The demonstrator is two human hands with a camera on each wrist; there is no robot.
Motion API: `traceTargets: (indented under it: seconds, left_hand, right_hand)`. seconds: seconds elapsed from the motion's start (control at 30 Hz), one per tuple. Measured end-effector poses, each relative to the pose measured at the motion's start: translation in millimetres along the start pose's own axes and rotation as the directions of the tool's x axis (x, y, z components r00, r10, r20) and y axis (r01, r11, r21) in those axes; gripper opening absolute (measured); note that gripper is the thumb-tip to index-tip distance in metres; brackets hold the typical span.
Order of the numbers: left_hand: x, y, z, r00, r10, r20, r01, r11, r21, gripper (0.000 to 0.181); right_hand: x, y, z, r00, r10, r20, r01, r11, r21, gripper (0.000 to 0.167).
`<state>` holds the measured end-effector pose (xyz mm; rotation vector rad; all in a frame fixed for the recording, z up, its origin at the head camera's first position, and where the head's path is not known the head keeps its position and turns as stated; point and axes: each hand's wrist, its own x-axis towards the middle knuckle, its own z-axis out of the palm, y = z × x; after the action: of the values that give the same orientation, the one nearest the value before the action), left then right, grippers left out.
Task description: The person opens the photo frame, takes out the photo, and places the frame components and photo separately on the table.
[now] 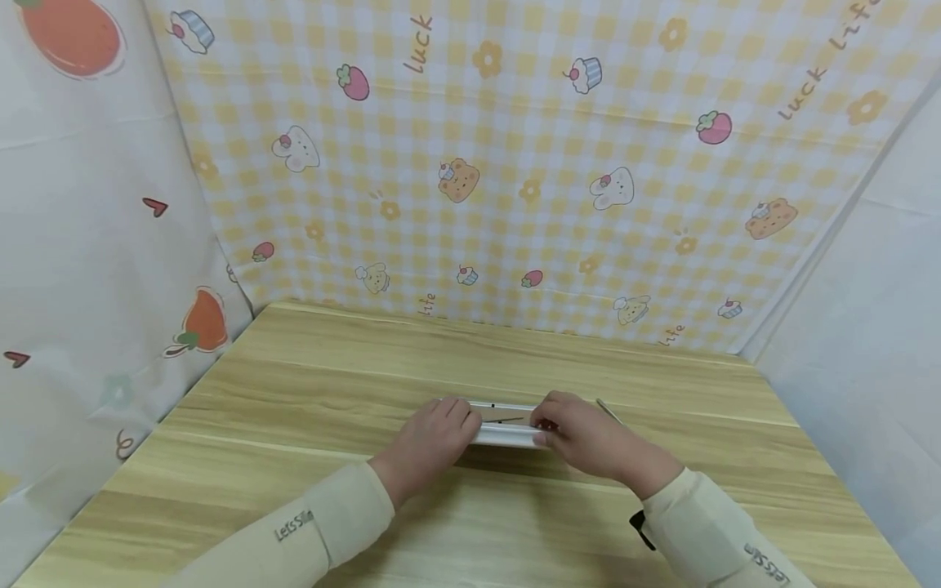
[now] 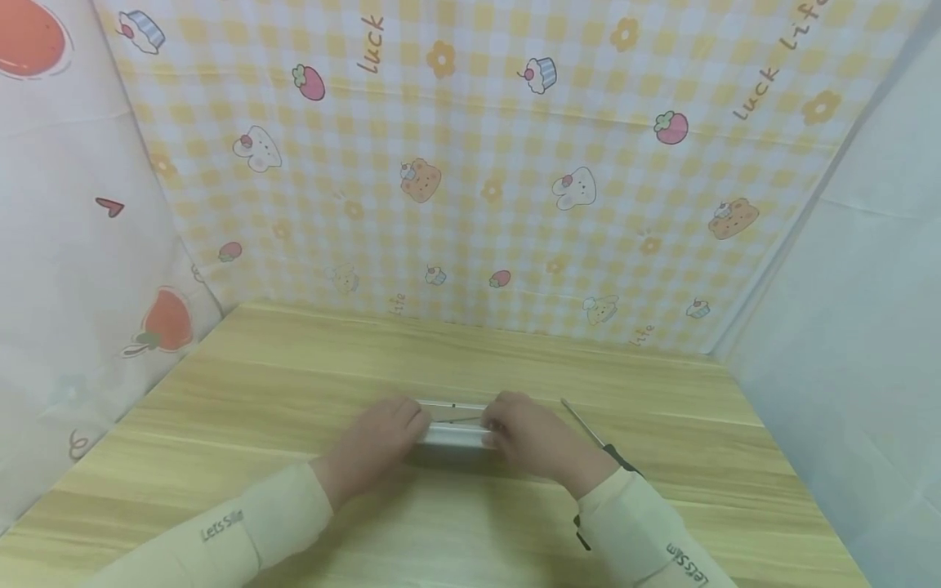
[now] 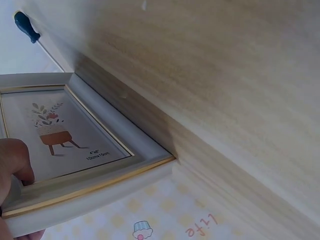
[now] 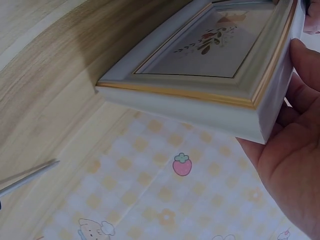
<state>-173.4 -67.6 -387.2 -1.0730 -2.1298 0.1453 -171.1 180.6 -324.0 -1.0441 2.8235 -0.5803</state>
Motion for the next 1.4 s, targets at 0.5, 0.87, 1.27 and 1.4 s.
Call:
traceTargets:
  seconds: [0.5,0.87,1.27,1.4]
  left_hand:
    - [11.0,-7.7,-4.4,0.999,-0.054,-0.001,0.053,0.993,-0.106,0.025]
    - [20.5,-14.8,-2.0,0.995,-0.093,-0.025,0.088,0.985,-0.150,0.022]
    - [26.0,-25.8,-1.8,0.987,-0.160,-0.008,0.153,0.956,-0.249,0.027]
    - [27.5,-26.7,-5.2,0.980,-0.194,0.038,0.197,0.939,-0.282,0.026]
  right_hand:
    - [1.0,3.1,-1.7,0.993,0.081,-0.084,-0.074,0.994,0.076,0.011]
    - [-12.8,8.7,12.3,0.847,0.334,-0.413,-0.207,0.924,0.322,0.025]
    - [-32.4,16.2,19.0,0.738,0.484,-0.469,-0.320,0.864,0.389,0.023]
    - [-35.2,18.1,19.8,0.729,0.503,-0.464,-0.340,0.855,0.392,0.024]
